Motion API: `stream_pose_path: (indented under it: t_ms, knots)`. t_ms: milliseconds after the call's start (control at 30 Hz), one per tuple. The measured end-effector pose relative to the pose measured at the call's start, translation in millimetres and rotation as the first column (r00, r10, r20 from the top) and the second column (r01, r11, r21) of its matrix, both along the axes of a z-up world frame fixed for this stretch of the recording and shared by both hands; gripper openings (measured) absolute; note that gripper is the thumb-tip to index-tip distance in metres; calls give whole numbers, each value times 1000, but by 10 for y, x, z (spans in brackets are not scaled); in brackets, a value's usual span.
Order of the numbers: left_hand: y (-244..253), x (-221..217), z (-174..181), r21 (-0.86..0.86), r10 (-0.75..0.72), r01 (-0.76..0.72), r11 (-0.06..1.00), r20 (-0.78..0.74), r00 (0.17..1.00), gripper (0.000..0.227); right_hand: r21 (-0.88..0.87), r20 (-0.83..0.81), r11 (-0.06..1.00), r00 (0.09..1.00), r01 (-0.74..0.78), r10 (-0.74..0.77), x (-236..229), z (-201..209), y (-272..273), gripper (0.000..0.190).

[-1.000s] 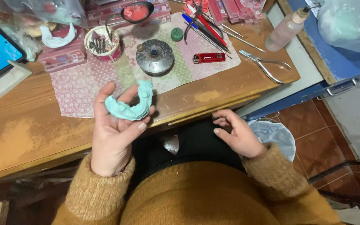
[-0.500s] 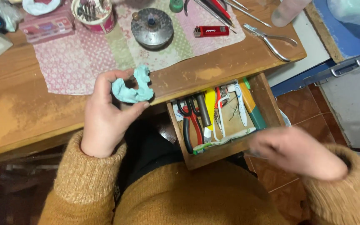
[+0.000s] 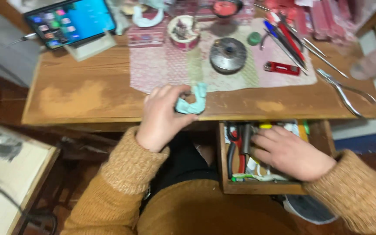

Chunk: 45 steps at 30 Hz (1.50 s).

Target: The person shapes a light blue clay object using a yellow utility knife and a metal sculpting tool. They repeatedly trim and refine the object's edges and surface while holding it over a trash bin to catch debris. The person also handles a plastic bag and places the tools on the table.

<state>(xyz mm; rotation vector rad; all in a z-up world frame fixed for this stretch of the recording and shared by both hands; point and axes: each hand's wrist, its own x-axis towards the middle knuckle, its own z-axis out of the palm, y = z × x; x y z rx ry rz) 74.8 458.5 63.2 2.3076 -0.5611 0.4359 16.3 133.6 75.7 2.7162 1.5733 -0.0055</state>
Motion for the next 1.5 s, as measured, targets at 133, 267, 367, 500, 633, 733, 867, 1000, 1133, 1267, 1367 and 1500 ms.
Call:
stream_pose_path:
  t_ms: [133,267,367,500,633,733,867,1000,1133,1267,1367,1500]
  knots:
    - [24,21,1,68,0,2,998,-39,999,66,-36,-50,999,999,-8,7,15,88,34,26]
    - [-63,39,122,151,5,1,988,-43,999,86,-165,-172,981,976,105,-133,-21,183,-15,21]
    - [-137,60,195,239,31,-16,971,-60,998,94,-143,-212,973,955,180,-208,-105,135,-180,27]
    - [-162,124,156,247,-10,48,968,-153,988,85,37,-235,899,878,436,-416,-392,84,-607,39]
    - [-145,119,156,210,-51,80,975,-139,989,80,-120,-433,626,527,770,-731,-998,-252,-1193,47]
    - [-168,69,177,118,-104,118,986,-122,987,82,-281,-694,581,257,764,-673,-1486,-912,-1769,48]
    - [-324,-34,192,-259,-365,302,917,-245,898,82,-159,-731,556,282,816,-622,-1584,-997,-1621,46]
    - [-605,-177,222,-556,-668,447,700,-291,685,83,392,-625,533,642,750,-444,-1160,-584,-1023,44]
    - [-994,-304,186,-747,-806,364,557,-381,452,89,482,-661,425,636,767,-399,-694,-839,-990,41]
    - [-1545,-354,133,-779,-858,378,500,-385,340,95,671,-592,257,711,696,-380,-497,-850,-1101,31]
    - [-2120,-362,66,-857,-909,303,416,-380,173,100,702,-591,118,667,703,-454,-721,-681,-1376,27]
    - [-2988,-445,-169,-851,-917,373,369,-400,-4,104,573,-820,-317,519,756,-244,-1430,-864,-1996,23]
